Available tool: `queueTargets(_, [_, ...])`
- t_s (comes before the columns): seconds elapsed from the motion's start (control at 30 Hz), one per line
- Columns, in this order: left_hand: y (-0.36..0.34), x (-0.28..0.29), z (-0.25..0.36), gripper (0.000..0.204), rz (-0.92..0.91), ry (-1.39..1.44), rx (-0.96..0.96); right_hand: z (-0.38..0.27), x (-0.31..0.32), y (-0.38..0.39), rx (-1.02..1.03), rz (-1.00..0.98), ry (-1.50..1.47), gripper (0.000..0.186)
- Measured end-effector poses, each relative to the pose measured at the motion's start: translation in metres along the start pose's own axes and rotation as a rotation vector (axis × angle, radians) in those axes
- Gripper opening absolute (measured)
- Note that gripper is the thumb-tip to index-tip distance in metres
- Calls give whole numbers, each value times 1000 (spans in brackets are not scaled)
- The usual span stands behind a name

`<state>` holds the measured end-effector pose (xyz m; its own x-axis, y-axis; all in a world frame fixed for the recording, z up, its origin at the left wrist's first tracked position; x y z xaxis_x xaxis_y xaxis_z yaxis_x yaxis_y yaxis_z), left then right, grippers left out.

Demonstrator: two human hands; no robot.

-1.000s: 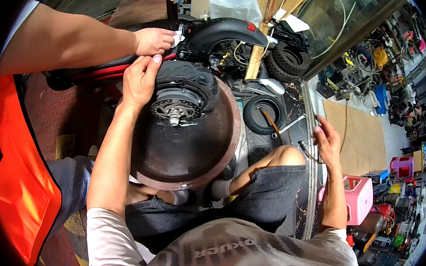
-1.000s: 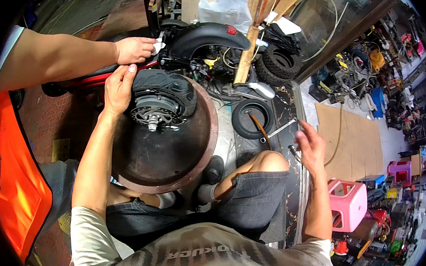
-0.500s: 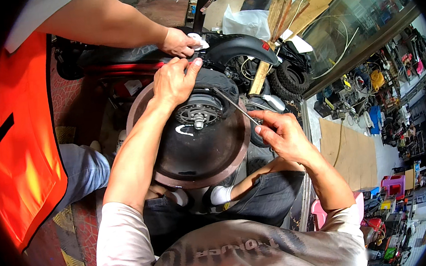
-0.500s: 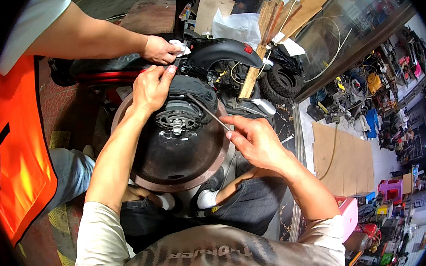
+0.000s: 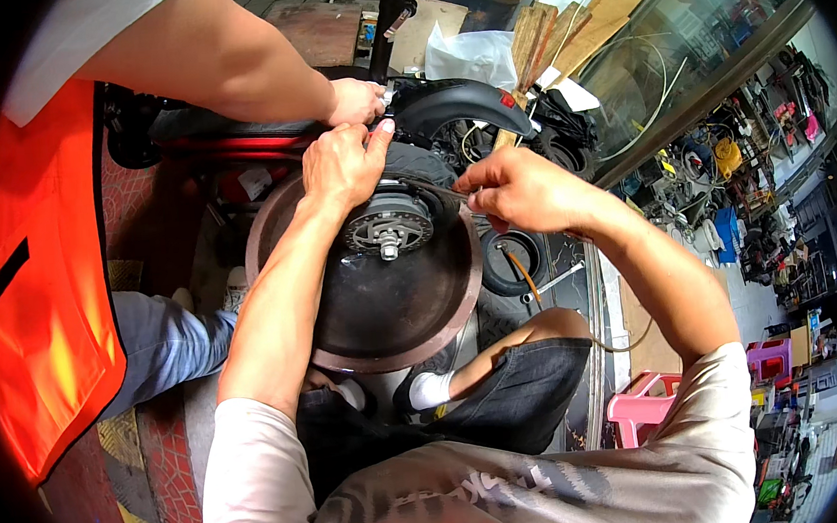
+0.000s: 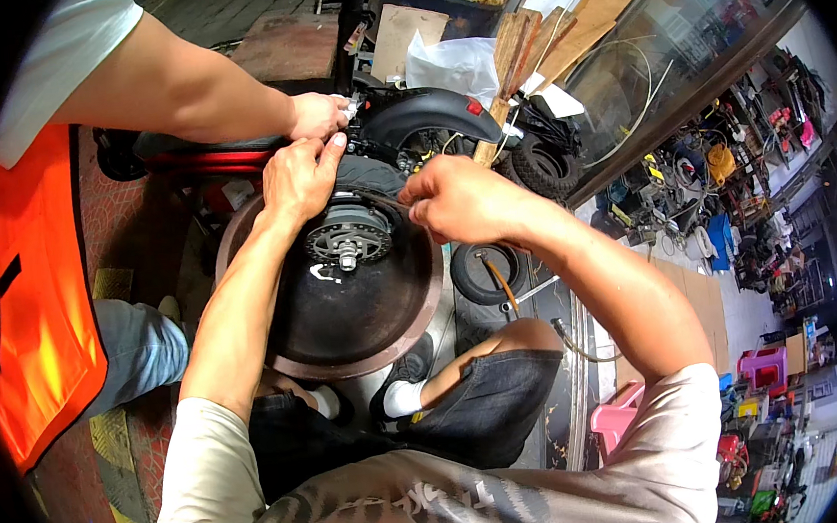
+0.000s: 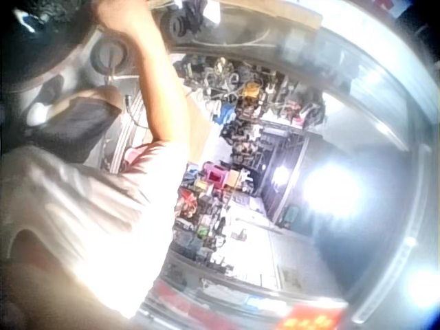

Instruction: The person uses a screwdriver and tire levers to pry a rubber tire onto the rim of an electric scooter motor wheel while resting the assembly in a basin of water.

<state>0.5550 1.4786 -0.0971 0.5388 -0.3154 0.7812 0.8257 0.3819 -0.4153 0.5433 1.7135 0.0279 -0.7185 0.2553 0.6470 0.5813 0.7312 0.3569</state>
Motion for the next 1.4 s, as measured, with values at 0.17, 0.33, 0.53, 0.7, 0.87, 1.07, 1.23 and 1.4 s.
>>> queueTargets(0.17, [-1, 0, -1, 62, 1, 14, 5, -11, -11, -16, 86, 91, 243, 36])
queueTargets(0.33, [0, 0, 1, 62, 33, 17, -2, 24, -47, -13, -2, 228, -236, 34])
queueTargets(0.53, [11, -4, -11, 60, 103, 153, 15, 51, -66, -5, -11, 194, -741, 30])
queueTargets(0.7, [24, -34, -59, 60, 46, 454, 347, 61, -73, 4, 69, 246, -739, 30])
queueTargets(0.87, [45, -78, -95, 64, -34, 1265, 688, 75, -73, 7, 57, 256, -827, 30])
queueTargets(1.07, [63, -101, -91, 84, -90, 1673, 909, 79, -73, 2, 84, 210, -987, 32])
queueTargets(1.23, [60, -104, -89, 84, -75, 1763, 907, 73, -71, 1, 44, 207, -1001, 32])
queueTargets(1.4, [59, -125, -99, 77, -38, 1798, 862, 54, -56, 11, -83, 149, -885, 28])
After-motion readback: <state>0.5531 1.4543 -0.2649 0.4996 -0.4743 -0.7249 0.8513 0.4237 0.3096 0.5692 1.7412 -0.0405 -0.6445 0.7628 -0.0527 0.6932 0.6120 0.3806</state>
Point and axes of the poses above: each hand's wrist, its own y-axis away from the middle knuckle, its own x-axis out of the back of the hand, z = x × y, the point moved 3 cm from there along -y, towards the middle knuckle, and after that the axes turned 10 degrees about -y, right-handed, at the moved point
